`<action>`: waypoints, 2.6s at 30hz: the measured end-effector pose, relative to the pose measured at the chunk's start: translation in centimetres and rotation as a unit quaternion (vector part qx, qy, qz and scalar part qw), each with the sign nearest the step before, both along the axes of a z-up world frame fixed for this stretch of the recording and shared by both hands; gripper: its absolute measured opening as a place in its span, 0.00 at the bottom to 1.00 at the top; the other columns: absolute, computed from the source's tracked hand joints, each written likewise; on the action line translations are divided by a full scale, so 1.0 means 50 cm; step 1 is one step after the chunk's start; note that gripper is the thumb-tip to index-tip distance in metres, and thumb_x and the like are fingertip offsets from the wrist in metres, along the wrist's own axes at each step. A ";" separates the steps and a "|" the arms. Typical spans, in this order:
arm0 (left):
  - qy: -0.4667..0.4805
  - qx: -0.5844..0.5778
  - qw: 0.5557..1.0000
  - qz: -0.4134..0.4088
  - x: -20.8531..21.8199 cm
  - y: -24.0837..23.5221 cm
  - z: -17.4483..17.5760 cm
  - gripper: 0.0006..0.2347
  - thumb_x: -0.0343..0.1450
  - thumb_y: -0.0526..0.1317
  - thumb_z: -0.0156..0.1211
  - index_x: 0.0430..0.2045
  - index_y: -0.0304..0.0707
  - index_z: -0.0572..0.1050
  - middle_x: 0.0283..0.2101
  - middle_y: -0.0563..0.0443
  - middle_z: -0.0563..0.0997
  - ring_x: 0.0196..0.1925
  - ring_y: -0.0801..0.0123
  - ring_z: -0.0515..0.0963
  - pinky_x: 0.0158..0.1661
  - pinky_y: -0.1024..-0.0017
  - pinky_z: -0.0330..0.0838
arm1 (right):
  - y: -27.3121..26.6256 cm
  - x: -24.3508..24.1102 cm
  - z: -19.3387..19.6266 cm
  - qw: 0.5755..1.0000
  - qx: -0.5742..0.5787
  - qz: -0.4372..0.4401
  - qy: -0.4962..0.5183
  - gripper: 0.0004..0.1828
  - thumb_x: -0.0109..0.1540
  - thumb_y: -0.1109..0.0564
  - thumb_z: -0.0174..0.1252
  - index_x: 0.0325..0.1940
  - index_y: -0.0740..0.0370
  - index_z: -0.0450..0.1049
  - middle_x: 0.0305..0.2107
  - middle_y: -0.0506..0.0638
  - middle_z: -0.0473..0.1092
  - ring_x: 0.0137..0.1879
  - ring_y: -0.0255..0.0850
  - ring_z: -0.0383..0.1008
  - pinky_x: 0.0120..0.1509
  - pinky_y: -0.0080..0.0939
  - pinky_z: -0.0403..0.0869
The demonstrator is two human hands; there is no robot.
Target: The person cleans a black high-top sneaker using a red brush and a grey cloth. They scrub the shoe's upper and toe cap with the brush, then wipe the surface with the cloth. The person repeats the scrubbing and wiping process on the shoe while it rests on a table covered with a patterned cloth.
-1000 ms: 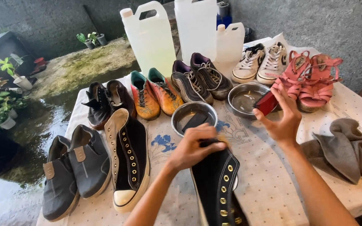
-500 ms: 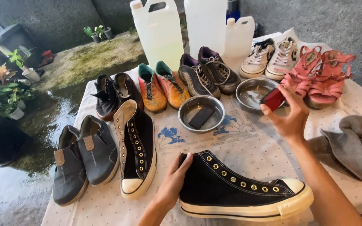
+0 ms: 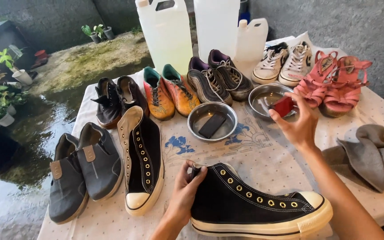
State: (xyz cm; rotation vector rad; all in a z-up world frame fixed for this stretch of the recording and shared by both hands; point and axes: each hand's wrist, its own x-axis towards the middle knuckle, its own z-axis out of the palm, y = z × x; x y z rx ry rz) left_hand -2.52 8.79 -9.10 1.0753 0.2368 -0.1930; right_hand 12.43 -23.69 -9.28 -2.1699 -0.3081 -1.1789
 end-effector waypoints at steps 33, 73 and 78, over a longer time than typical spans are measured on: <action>-0.096 0.156 0.983 -0.033 -0.017 0.006 0.020 0.11 0.76 0.44 0.56 0.37 0.37 0.82 0.32 0.54 0.77 0.35 0.75 0.69 0.36 0.79 0.61 | 0.020 0.102 0.080 0.989 -0.144 -0.016 0.024 0.36 0.60 0.30 0.57 0.53 0.64 0.77 0.51 0.68 0.76 0.63 0.58 0.72 0.68 0.67 0.61; 0.196 0.222 0.954 -0.038 -0.076 -0.013 0.066 0.20 0.70 0.59 0.54 0.33 0.40 0.77 0.55 0.53 0.75 0.53 0.75 0.76 0.54 0.74 0.66 | 0.042 -0.046 0.158 0.948 0.139 0.013 0.286 0.30 0.57 0.34 0.60 0.53 0.56 0.80 0.31 0.46 0.78 0.38 0.30 0.76 0.39 0.27 0.68; -0.105 0.316 0.937 0.110 -0.084 -0.018 -0.101 0.24 0.72 0.49 0.66 0.10 0.41 0.59 0.16 0.59 0.58 0.22 0.76 0.57 0.24 0.70 0.49 | 0.046 -0.171 0.152 0.821 0.433 0.209 0.307 0.26 0.60 0.43 0.54 0.53 0.65 0.72 0.49 0.58 0.75 0.52 0.48 0.75 0.44 0.42 0.78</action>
